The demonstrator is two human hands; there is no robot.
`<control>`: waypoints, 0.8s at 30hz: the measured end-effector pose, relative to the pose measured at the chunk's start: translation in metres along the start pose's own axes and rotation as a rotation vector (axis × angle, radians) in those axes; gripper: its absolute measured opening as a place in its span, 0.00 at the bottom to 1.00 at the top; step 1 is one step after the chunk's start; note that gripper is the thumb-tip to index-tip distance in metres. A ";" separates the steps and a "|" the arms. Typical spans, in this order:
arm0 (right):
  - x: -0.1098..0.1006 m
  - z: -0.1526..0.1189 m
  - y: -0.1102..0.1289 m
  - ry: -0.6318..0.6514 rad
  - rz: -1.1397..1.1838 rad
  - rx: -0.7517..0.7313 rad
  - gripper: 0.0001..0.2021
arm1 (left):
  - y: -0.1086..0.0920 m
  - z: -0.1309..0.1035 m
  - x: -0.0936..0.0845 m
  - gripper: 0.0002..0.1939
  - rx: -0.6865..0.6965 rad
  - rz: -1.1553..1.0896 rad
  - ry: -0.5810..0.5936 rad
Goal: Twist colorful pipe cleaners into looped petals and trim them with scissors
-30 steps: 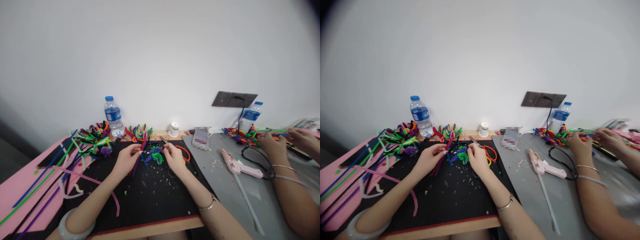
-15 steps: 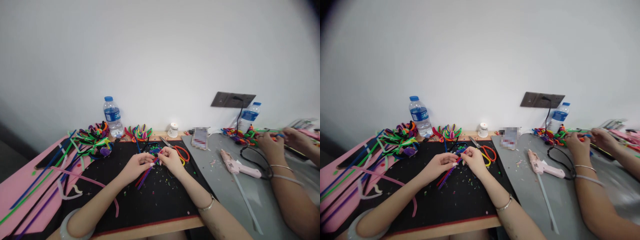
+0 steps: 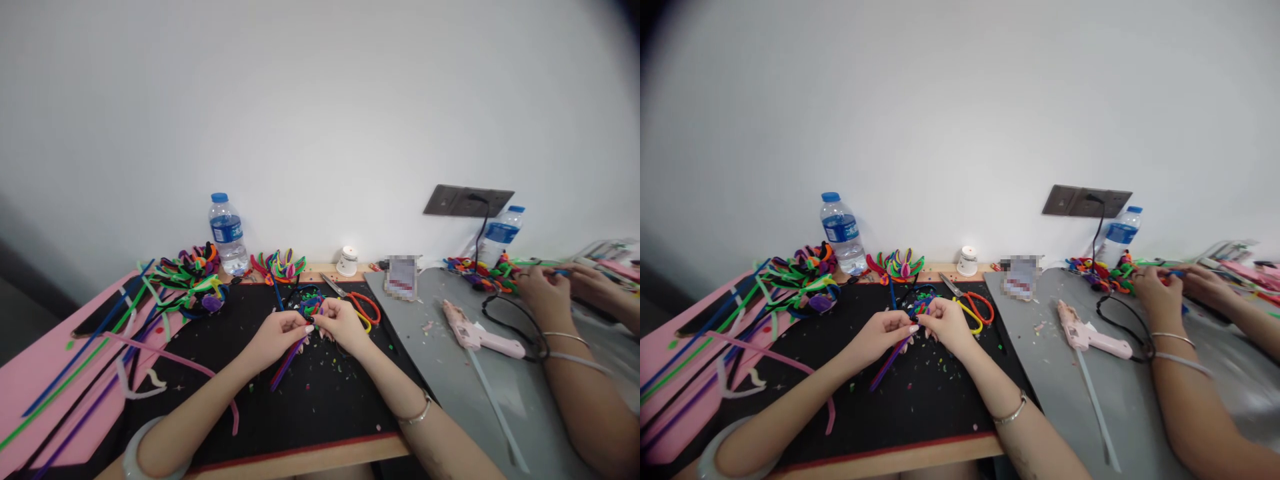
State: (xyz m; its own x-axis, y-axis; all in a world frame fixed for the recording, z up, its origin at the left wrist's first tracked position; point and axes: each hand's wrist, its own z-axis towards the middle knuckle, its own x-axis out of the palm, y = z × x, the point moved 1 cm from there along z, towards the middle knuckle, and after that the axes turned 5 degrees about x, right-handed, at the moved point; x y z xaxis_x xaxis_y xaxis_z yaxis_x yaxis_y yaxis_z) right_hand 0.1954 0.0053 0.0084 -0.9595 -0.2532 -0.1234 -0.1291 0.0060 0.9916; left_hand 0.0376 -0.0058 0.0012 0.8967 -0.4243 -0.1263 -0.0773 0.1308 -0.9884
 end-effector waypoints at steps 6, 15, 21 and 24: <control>0.000 0.001 -0.001 -0.013 0.042 -0.015 0.10 | 0.001 -0.001 0.001 0.14 -0.013 0.022 0.017; 0.000 0.002 -0.002 -0.009 0.040 -0.021 0.08 | -0.001 -0.002 0.001 0.19 -0.023 0.185 0.084; 0.000 0.001 0.000 -0.015 0.021 -0.021 0.08 | -0.004 -0.005 0.003 0.18 0.017 0.273 0.087; 0.001 -0.001 0.000 -0.007 0.006 -0.022 0.09 | -0.005 -0.005 0.005 0.16 0.039 0.239 0.093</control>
State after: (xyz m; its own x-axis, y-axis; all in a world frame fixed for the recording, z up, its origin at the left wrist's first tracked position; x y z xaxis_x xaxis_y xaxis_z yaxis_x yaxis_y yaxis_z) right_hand 0.1944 0.0045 0.0082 -0.9620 -0.2467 -0.1173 -0.1175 -0.0138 0.9930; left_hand 0.0399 -0.0131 0.0048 0.8108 -0.4575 -0.3652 -0.2640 0.2711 -0.9257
